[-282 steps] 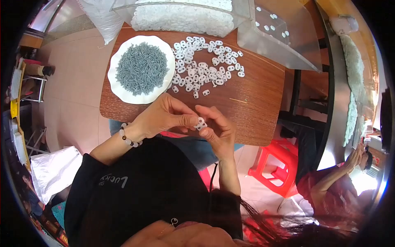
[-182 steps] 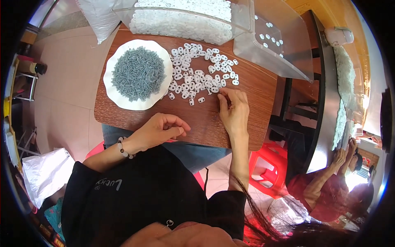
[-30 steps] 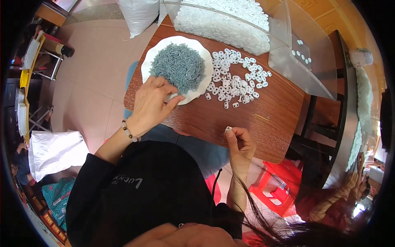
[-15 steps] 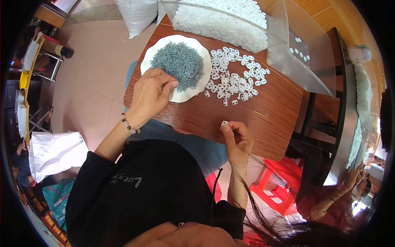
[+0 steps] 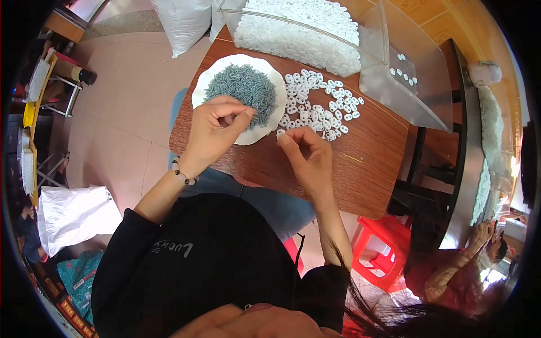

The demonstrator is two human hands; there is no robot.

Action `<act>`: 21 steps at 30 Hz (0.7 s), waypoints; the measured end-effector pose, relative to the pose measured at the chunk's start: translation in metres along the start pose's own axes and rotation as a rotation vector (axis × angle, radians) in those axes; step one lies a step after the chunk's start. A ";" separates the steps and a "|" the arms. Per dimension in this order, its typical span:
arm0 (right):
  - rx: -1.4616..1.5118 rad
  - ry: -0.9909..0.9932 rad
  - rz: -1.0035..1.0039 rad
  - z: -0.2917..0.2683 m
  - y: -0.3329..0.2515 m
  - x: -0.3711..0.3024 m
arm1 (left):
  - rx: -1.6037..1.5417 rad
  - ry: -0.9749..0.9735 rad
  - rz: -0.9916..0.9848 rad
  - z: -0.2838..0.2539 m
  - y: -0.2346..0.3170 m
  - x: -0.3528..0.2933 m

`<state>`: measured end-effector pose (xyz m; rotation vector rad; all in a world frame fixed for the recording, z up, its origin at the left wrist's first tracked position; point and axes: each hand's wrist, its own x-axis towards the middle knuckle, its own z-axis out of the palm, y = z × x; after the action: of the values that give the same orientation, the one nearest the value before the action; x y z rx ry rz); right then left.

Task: Manually assembling small white plastic rings and gray components at a workbench.

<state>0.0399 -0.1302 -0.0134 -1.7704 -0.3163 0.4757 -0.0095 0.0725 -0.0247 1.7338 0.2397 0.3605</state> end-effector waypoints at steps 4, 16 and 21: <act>0.032 -0.023 -0.038 0.005 0.000 0.010 | 0.422 0.080 0.236 -0.012 -0.002 0.009; 0.359 0.125 0.080 -0.004 0.006 -0.029 | -0.215 -0.223 -0.161 0.034 0.011 -0.027; 0.342 0.215 0.052 -0.012 0.020 -0.047 | -0.365 -0.411 -0.468 0.046 0.020 -0.032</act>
<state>0.0034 -0.1666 -0.0234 -1.4815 -0.0337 0.3482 -0.0231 0.0151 -0.0166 1.3039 0.2530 -0.2808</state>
